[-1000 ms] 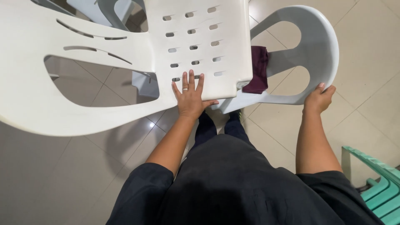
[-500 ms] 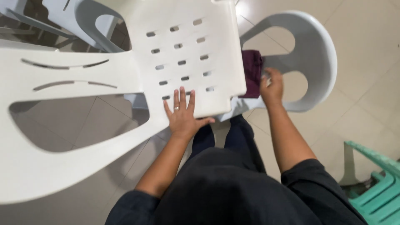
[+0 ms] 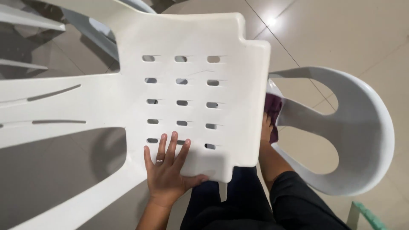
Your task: The person picks up a white plastic chair, wipes its seat and backrest with a maroon cloth, and stacks it with other chairs. The person repeats this process for another chair, cleaning it thoroughly before stacking it.
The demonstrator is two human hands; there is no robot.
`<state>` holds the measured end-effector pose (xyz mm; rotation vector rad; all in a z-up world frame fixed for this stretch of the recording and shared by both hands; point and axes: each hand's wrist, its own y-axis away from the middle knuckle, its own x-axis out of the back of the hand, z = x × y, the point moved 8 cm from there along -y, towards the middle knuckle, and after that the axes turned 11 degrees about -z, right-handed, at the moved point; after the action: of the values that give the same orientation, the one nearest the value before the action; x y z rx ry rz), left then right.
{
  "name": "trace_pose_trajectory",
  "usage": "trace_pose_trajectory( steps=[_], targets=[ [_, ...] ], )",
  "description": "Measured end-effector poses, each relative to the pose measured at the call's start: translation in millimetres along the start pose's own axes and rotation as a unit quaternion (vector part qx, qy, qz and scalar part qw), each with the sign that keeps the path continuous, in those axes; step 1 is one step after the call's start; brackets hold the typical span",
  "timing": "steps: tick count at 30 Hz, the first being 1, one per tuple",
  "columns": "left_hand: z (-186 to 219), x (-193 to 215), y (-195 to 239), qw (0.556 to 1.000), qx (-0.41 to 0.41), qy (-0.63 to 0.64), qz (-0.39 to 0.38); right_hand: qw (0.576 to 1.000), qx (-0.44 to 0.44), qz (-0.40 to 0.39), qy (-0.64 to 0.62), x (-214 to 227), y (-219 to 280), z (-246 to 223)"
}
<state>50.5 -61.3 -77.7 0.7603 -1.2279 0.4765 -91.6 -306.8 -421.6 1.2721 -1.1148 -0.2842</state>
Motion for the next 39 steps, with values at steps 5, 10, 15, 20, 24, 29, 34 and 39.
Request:
trace_pose_trajectory(
  steps=[5,10,15,20,24,29,34,39],
  targets=[
    [-2,6,5,1.000,0.004,0.005,-0.006,0.899,0.025,-0.044,-0.435,-26,-18,22],
    [-2,9,9,1.000,-0.003,0.008,-0.009,0.858,0.077,0.053,-0.505,54,18,70],
    [-3,14,11,0.998,0.017,0.028,-0.059,0.789,0.180,0.099,-0.579,198,209,62],
    [-15,4,24,0.993,0.002,0.100,-0.064,0.840,0.391,0.080,-0.368,258,369,-68],
    [-30,7,37,0.975,-0.030,0.216,0.037,0.885,0.432,0.092,-0.151,174,328,-170],
    [-54,21,45,0.927,-0.071,0.359,0.080,0.886,0.367,0.182,0.216,82,285,-270],
    [-65,64,58,0.895,-0.098,0.434,0.043,0.811,0.538,0.182,0.139,42,307,-307],
    [-57,42,44,0.927,-0.095,0.362,-0.017,0.861,0.473,0.122,0.143,62,324,-284]
  ],
)
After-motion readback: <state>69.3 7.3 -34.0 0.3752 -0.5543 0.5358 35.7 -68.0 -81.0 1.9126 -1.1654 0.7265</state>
